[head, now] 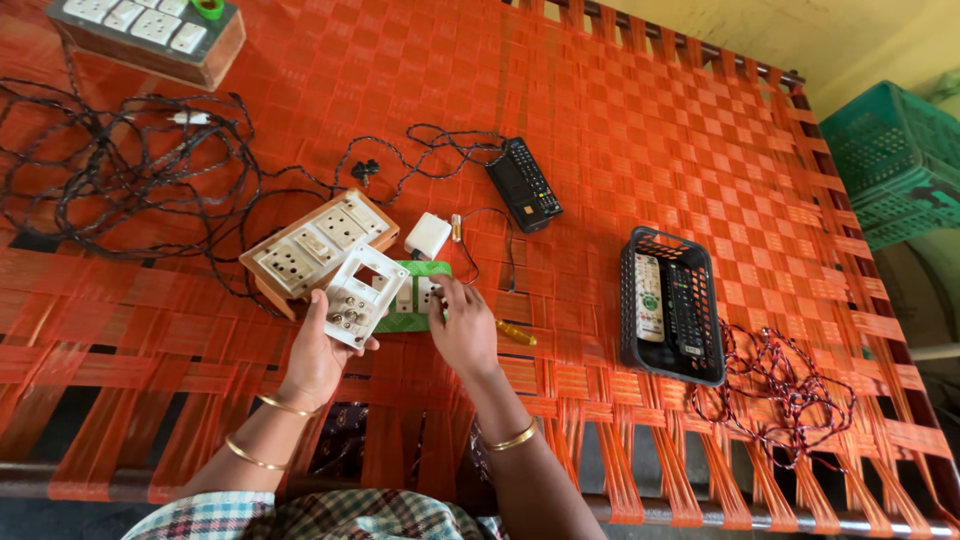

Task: The person uses a screwdriver to disassemble and then reassemble an electrical switchboard on a woven bed, handling internal components and small screws.

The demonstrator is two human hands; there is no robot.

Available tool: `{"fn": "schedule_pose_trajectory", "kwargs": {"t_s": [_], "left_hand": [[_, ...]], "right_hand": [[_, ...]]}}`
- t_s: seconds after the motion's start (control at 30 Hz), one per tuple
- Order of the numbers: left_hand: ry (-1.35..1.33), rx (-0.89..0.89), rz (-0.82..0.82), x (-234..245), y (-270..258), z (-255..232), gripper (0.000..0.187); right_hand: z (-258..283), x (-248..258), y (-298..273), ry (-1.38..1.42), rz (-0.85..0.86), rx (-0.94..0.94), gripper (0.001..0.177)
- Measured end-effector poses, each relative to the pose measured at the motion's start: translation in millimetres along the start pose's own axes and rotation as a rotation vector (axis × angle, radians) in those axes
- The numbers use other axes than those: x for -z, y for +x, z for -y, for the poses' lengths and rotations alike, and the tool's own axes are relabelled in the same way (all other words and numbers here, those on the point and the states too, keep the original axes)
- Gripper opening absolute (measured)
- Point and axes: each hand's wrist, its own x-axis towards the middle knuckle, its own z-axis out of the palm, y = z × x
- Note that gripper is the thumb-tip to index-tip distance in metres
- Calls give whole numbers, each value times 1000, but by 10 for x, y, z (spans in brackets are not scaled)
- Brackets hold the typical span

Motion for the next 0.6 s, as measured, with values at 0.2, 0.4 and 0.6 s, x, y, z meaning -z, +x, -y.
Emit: {"fn": "schedule_pose_trajectory", "kwargs": {"t_s": [0.2, 0.4, 0.6], "left_hand": [[-24, 1, 6, -5, 12, 0, 67], [-36, -14, 3, -9, 1, -1, 64], [-26, 2, -1, 47, 16, 33, 63]], "right_hand": [[35, 6, -8, -42, -53, 191, 18], [82, -35, -19, -99, 5, 137, 16], [47, -22, -31, -92, -11, 114, 12]]}}
